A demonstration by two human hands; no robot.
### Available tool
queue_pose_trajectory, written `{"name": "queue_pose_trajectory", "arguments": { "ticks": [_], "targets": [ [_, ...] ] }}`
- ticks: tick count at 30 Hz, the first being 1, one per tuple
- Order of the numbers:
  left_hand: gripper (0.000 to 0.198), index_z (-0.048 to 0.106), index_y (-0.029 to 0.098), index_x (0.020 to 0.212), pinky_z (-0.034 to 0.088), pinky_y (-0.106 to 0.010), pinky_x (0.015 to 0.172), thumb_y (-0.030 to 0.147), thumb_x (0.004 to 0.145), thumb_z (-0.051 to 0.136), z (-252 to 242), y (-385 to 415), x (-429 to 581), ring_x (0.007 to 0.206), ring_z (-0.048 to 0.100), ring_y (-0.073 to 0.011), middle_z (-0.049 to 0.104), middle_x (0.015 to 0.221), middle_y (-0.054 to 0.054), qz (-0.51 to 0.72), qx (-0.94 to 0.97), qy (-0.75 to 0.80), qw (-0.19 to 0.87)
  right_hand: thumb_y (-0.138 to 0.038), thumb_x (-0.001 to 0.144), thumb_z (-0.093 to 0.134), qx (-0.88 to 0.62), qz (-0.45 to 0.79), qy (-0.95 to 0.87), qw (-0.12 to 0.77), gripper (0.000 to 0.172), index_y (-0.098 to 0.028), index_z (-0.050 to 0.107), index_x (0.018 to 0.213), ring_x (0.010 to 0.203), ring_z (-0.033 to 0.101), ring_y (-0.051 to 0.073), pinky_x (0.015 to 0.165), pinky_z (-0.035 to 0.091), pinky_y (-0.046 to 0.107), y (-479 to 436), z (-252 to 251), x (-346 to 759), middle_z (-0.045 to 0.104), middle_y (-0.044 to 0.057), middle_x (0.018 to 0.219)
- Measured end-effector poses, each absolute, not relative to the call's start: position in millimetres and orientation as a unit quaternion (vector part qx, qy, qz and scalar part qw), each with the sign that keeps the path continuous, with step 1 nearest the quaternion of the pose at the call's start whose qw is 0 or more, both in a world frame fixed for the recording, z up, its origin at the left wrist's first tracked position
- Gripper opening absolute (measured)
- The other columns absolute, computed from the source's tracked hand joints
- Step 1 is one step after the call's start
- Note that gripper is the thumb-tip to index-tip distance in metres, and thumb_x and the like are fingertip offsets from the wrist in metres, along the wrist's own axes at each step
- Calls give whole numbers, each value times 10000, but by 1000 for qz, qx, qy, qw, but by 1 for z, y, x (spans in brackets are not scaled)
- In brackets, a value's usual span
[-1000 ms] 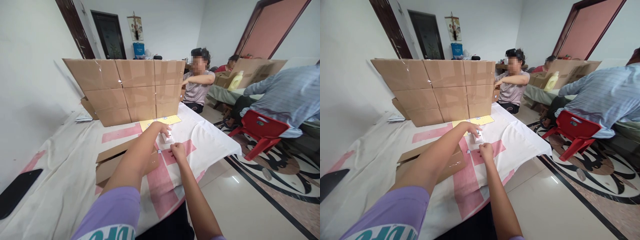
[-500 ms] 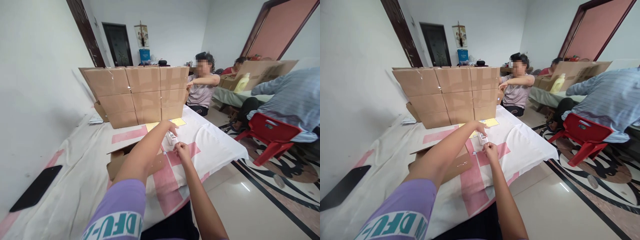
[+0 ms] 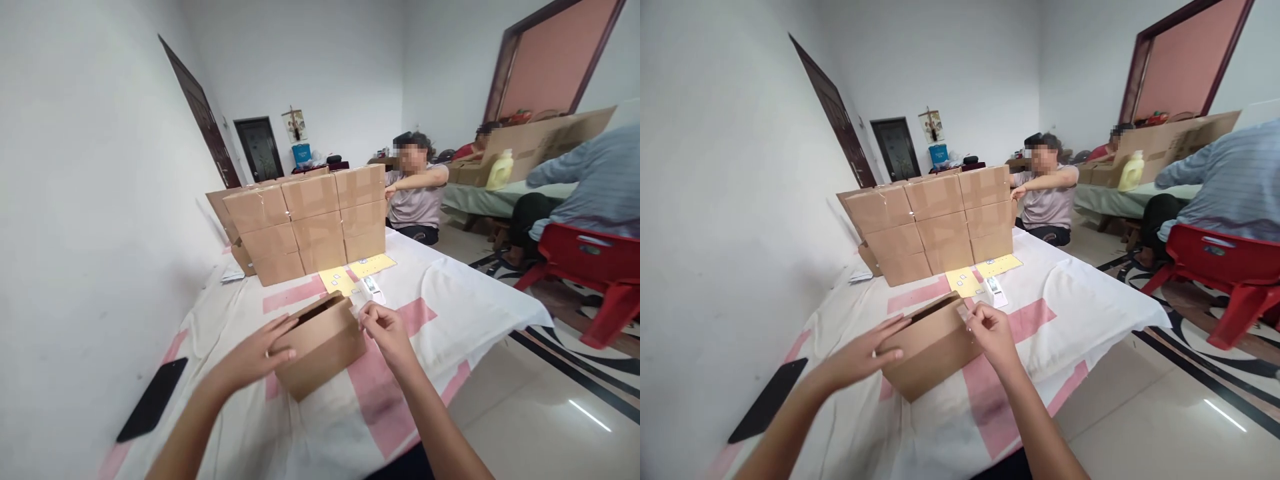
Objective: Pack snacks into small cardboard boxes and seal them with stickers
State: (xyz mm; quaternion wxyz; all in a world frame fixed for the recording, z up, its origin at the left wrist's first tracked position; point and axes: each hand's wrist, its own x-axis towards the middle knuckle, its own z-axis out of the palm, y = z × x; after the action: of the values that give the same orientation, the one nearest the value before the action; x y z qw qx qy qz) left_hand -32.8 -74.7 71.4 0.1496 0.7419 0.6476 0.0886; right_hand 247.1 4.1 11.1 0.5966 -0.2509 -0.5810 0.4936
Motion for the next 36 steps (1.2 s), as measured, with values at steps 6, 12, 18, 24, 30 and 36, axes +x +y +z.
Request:
{"name": "queue_pose_trajectory", "arguments": {
  "ticks": [6, 12, 18, 24, 30, 36],
  "targets": [
    [560, 313, 391, 1568, 508, -415, 1003, 446, 1018, 405, 26, -90, -4, 1333, 501, -279, 493, 1541, -21, 150, 715, 683, 7, -229, 781, 634, -287, 495, -600, 559, 376, -210, 334, 556, 631, 423, 123, 609, 307, 277, -13, 25, 205, 468, -26, 624],
    [501, 517, 320, 1477, 524, -415, 712, 456, 1012, 390, 35, -100, 45, 938, 631, -319, 654, 1160, -120, 36, 677, 728, -107, -294, 746, 641, -358, 528, -592, 492, 396, -220, 307, 547, 563, 280, 98, 565, 219, 278, -11, 29, 187, 310, -69, 546],
    [434, 607, 122, 1374, 481, -345, 617, 284, 1013, 428, 49, -84, 59, 752, 679, -244, 669, 992, -157, -36, 747, 662, -51, -282, 691, 615, -402, 523, -647, 383, 334, -216, 335, 520, 556, 297, 91, 556, 215, 272, 6, 45, 193, 343, -66, 528],
    [274, 790, 140, 999, 508, -378, 644, 87, 911, 536, 37, -79, 58, 778, 670, -269, 708, 911, -184, -11, 808, 580, -107, -211, 661, 583, -416, 498, -728, 223, 261, -213, 354, 534, 549, 315, 90, 522, 220, 260, 24, 53, 189, 348, -67, 526],
    [339, 756, 107, 1143, 485, -331, 470, 186, 980, 470, 12, -86, 57, 584, 640, -235, 694, 712, -147, 100, 804, 574, -120, -168, 681, 564, -444, 478, -741, 157, 295, -216, 308, 545, 535, 246, 82, 493, 177, 266, 30, 61, 181, 289, -73, 534],
    [383, 732, 68, 1131, 493, -319, 453, 264, 1010, 426, 18, -84, 50, 568, 666, -233, 670, 645, -116, 95, 824, 556, -54, -165, 686, 559, -462, 455, -749, 136, 297, -217, 304, 543, 533, 244, 86, 478, 180, 270, 28, 64, 177, 278, -68, 545]
  ]
}}
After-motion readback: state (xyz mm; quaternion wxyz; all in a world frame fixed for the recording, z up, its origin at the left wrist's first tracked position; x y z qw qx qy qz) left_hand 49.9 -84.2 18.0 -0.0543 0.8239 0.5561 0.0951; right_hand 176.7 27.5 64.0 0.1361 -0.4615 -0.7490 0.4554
